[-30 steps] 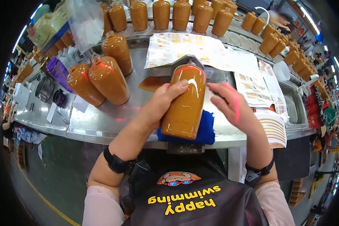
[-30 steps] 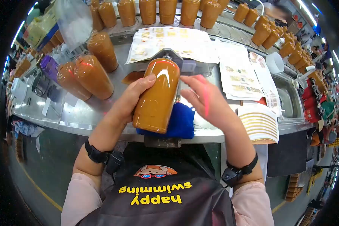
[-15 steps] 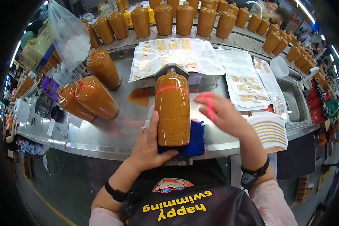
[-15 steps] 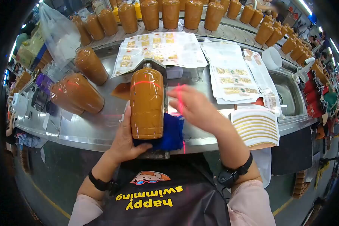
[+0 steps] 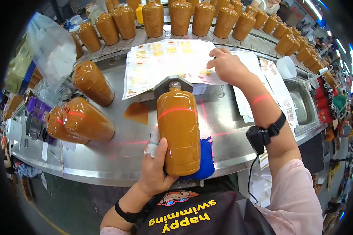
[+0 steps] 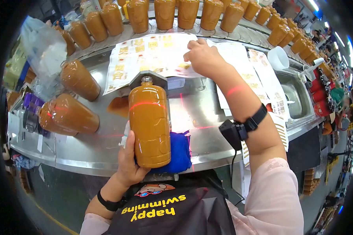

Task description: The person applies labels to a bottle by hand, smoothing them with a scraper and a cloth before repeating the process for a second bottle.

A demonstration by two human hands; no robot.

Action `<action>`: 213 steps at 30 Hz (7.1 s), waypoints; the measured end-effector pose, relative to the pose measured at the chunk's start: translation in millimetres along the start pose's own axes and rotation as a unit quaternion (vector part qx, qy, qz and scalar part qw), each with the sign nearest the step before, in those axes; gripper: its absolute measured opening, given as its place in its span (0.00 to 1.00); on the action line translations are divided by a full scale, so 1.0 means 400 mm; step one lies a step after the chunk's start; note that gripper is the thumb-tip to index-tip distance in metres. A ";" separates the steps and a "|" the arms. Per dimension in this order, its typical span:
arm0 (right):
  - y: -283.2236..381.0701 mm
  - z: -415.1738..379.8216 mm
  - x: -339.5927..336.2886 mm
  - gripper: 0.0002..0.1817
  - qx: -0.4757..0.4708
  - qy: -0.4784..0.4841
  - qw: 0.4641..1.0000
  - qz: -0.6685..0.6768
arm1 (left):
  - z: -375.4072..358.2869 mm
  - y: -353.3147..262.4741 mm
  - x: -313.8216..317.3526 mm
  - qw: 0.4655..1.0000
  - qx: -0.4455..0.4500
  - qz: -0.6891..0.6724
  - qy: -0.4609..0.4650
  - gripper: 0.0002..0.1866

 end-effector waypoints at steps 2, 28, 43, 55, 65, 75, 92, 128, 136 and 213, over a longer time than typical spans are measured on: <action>-0.019 -0.039 0.016 0.14 -0.050 -0.094 0.991 0.076 | -0.003 0.004 0.004 1.000 0.001 -0.008 0.000 0.47; -0.264 -0.083 0.150 0.15 0.231 -0.280 0.892 0.270 | 0.007 -0.026 0.003 0.998 -0.010 -0.063 0.017 0.46; -0.629 -0.285 0.156 0.13 0.303 -0.042 0.952 -0.005 | -0.005 -0.002 0.005 0.994 -0.101 0.029 -0.008 0.56; 0.232 -0.304 -0.291 0.09 -0.261 -0.114 0.942 0.179 | 0.209 -0.173 -0.078 0.994 -0.010 0.105 0.017 0.37; 0.231 -0.320 -0.128 0.06 -0.150 -0.173 0.816 0.531 | 0.209 -0.101 -0.008 0.963 -0.180 -0.186 -0.078 0.09; -0.124 -0.334 -0.130 0.09 0.016 -0.237 0.890 0.390 | 0.065 -0.069 -0.005 0.994 -0.060 0.083 0.035 0.66; -0.480 -0.287 0.026 0.09 0.095 -0.230 0.969 0.007 | 0.059 -0.051 -0.003 0.998 -0.020 0.037 0.049 0.68; 0.236 -0.178 -0.069 0.12 -0.131 -0.177 0.855 0.469 | 0.169 0.002 0.013 0.906 -0.233 -0.351 -0.043 0.50; 0.235 -0.172 -0.070 0.13 -0.141 -0.192 0.851 0.469 | 0.163 0.009 0.012 0.888 -0.237 -0.392 -0.045 0.52; 0.268 -0.296 0.055 0.52 -0.005 -0.130 0.771 0.624 | 0.198 0.023 -0.011 0.922 -0.234 -0.307 -0.028 0.51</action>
Point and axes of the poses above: each hand's wrist, its own z-axis towards the middle knuckle, its own x-axis out of the palm, y = z × x, the point moved 5 cm from there along z, towards the middle knuckle, and after that the axes turned 4 degrees about -y, right-handed, at the moved point
